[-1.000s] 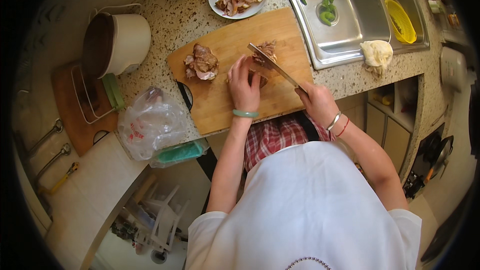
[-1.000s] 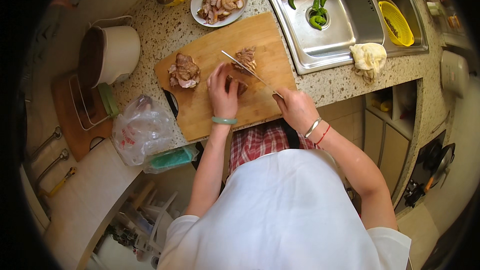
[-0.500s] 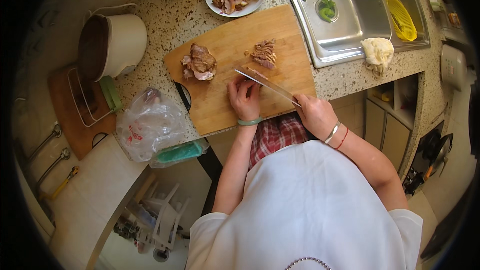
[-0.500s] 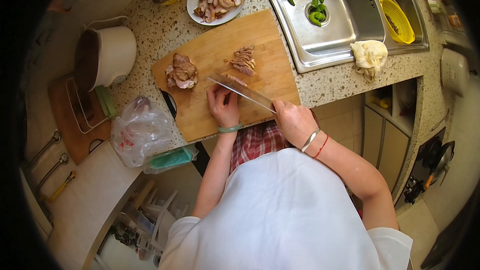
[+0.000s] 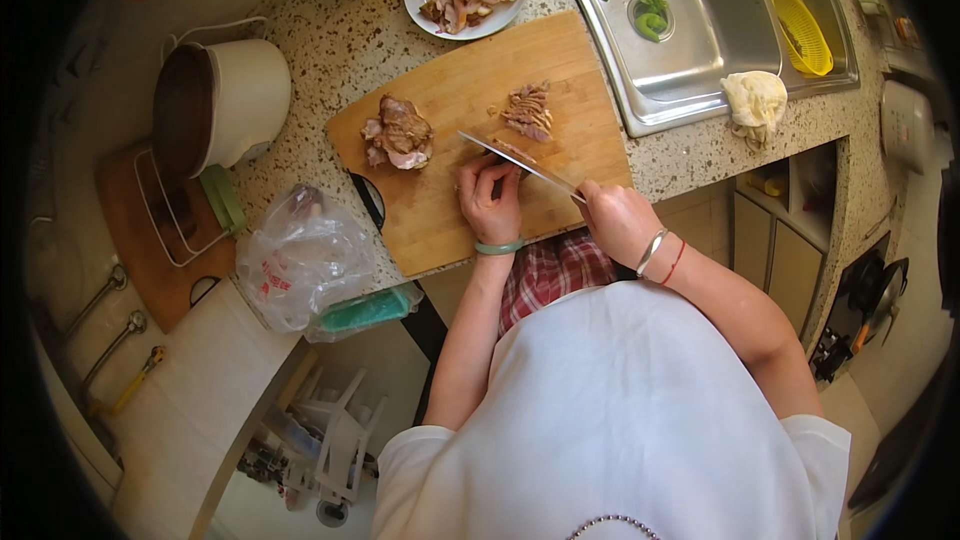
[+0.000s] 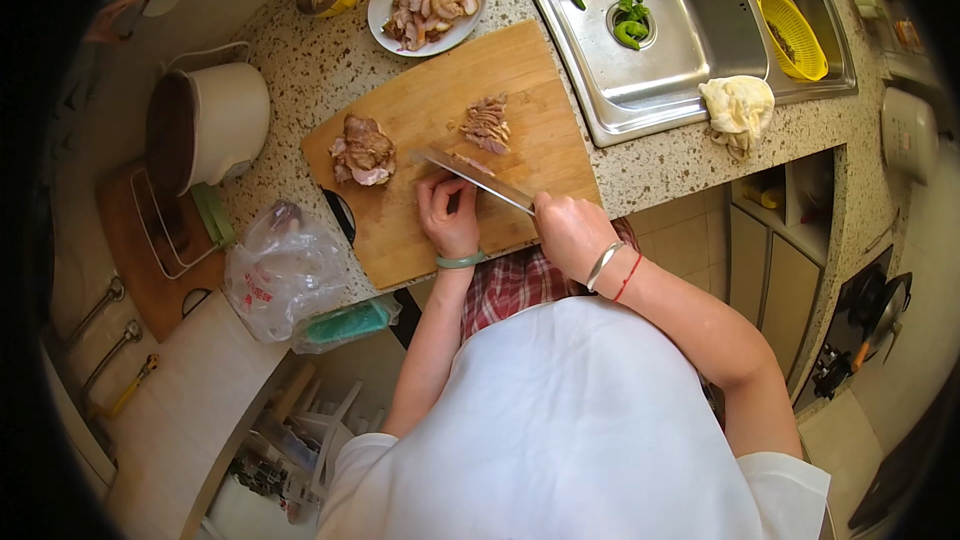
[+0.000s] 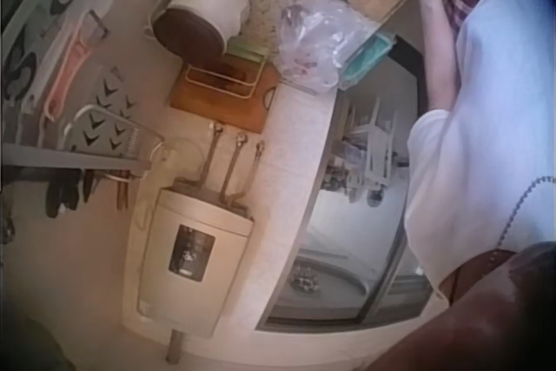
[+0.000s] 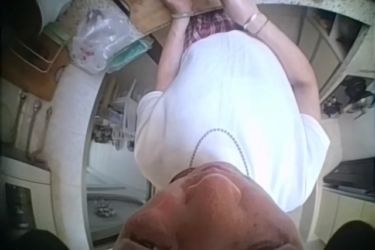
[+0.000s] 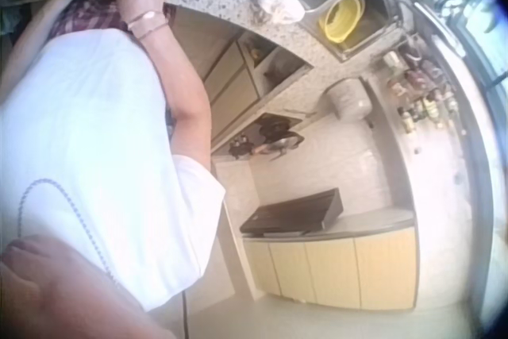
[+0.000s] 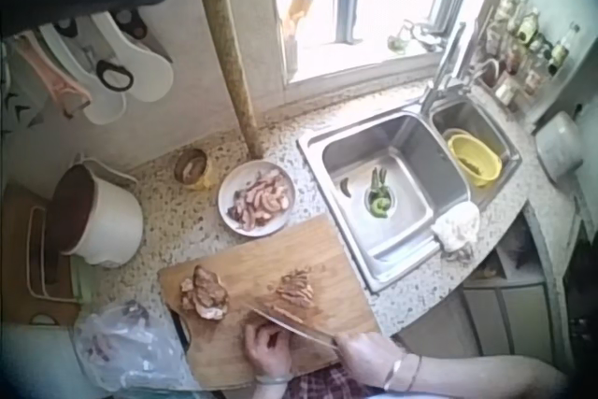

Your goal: The person slices cooked meat into thin strips on a wooden cutting board using a large cleaver. They hold the meat with their left hand and cut with their right, periodically transferring the sliced pieces to a white plate nearby.

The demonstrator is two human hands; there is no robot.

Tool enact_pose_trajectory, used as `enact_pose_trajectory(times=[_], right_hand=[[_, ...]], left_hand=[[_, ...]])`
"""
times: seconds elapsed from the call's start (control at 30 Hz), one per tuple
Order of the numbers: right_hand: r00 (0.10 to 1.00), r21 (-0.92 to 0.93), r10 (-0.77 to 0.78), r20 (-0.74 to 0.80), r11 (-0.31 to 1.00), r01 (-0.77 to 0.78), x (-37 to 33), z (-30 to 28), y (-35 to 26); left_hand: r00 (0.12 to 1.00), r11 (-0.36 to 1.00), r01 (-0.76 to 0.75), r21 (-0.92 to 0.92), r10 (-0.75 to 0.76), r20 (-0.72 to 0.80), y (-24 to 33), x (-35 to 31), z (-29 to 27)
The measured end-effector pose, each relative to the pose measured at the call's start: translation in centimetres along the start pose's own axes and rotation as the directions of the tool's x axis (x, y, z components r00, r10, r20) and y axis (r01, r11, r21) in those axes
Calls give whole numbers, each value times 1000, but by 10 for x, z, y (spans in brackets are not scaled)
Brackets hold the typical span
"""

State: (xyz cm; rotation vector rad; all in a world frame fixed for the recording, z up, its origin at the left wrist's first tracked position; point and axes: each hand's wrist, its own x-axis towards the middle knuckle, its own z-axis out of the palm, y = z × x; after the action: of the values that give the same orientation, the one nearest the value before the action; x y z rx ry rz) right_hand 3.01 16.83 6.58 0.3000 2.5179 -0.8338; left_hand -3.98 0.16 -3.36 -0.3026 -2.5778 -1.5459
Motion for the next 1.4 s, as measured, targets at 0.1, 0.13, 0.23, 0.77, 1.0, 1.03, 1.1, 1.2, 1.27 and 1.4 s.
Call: enact_pose_trajectory(times=[0.1, 0.13, 0.23, 0.77, 1.0, 1.03, 1.1, 1.2, 1.27, 1.4], right_hand=[[1000, 14, 5, -8, 1000, -5, 10, 6, -3], [1000, 18, 8, -8, 1000, -8, 14, 9, -5], [996, 18, -38, -75, 999, 39, 28, 22, -6], [970, 51, -47, -240, 997, 62, -4, -4, 14], [982, -3, -114, -151, 993, 115, -27, -4, 7], [982, 6, -111, -154, 994, 113, -28, -2, 7], [982, 25, -102, -161, 994, 108, -28, 0, 6], [995, 1, -57, -77, 998, 57, -24, 3, 4], [998, 0, -46, -42, 999, 46, -19, 0, 0], [999, -2, -33, -7, 999, 33, -8, 0, -4]], left_hand=[[1000, 1000, -9, 19, 9, -1, 1, 1, -1], [1000, 1000, -11, 22, 11, -2, 1, 1, -1], [1000, 999, -13, 49, 13, 4, 0, 0, -2], [1000, 1000, -21, 9, 21, 6, 4, 2, -3], [1000, 998, 2, -68, -3, -17, -3, -2, -1], [1000, 998, -3, -68, 1, -18, -1, -1, -1], [1000, 997, -6, -75, 4, -19, 1, 0, -1], [1000, 997, 7, -76, -8, -7, 1, 0, -2], [1000, 998, 27, -49, -26, 16, 0, 0, -3], [1000, 1000, 11, -2, -11, 21, -3, 0, -4]])
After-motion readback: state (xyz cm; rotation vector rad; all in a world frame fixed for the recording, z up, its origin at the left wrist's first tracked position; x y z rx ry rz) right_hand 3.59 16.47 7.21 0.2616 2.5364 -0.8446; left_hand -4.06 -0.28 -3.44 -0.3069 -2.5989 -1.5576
